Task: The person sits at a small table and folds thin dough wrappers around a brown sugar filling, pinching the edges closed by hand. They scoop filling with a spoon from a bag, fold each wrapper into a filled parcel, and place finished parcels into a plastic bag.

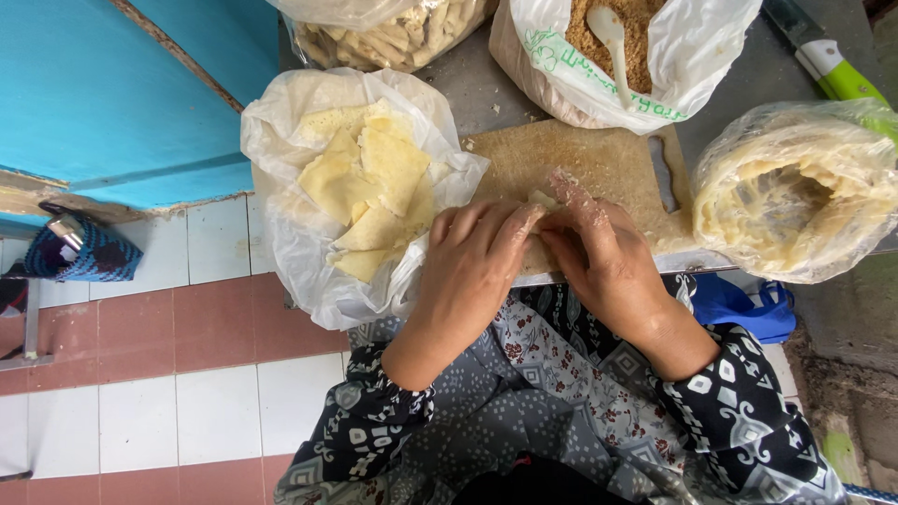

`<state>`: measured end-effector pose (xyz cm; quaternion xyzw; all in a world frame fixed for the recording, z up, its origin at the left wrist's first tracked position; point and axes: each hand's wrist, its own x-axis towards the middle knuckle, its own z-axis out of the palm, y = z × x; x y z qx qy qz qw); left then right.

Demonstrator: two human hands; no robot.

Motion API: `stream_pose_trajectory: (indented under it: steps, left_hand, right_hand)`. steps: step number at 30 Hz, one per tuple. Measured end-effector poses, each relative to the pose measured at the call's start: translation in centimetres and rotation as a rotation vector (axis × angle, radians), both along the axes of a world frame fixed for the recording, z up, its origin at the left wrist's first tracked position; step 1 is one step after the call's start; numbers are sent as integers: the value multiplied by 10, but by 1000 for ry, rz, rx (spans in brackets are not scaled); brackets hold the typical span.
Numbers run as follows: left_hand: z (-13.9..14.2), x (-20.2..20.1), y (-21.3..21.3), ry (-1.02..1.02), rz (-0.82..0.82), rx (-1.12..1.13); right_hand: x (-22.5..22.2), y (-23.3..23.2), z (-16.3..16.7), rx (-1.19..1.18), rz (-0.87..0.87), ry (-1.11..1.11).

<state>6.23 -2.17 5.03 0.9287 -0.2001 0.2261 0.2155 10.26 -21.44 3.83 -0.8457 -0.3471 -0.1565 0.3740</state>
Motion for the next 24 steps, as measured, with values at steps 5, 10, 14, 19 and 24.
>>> stream_pose_trajectory:
  steps: [5,10,14,19,24]
  left_hand:
    - [-7,4,0,13,-12,46]
    - [-5,7,1,18,1,79]
    - [-4,7,-3,9,20,45]
    - [-7,8,-5,-32,69,110]
    - [-13,-14,-19,-68,200,222]
  right_hand:
    - [-1,0,-1,-6,-16,16]
    - [-3,2,1,11,-63,19]
    - [-2,3,1,-1,-61,-5]
    - [-1,2,0,5,-67,-32]
    - [-5,0,0,-74,-58,-203]
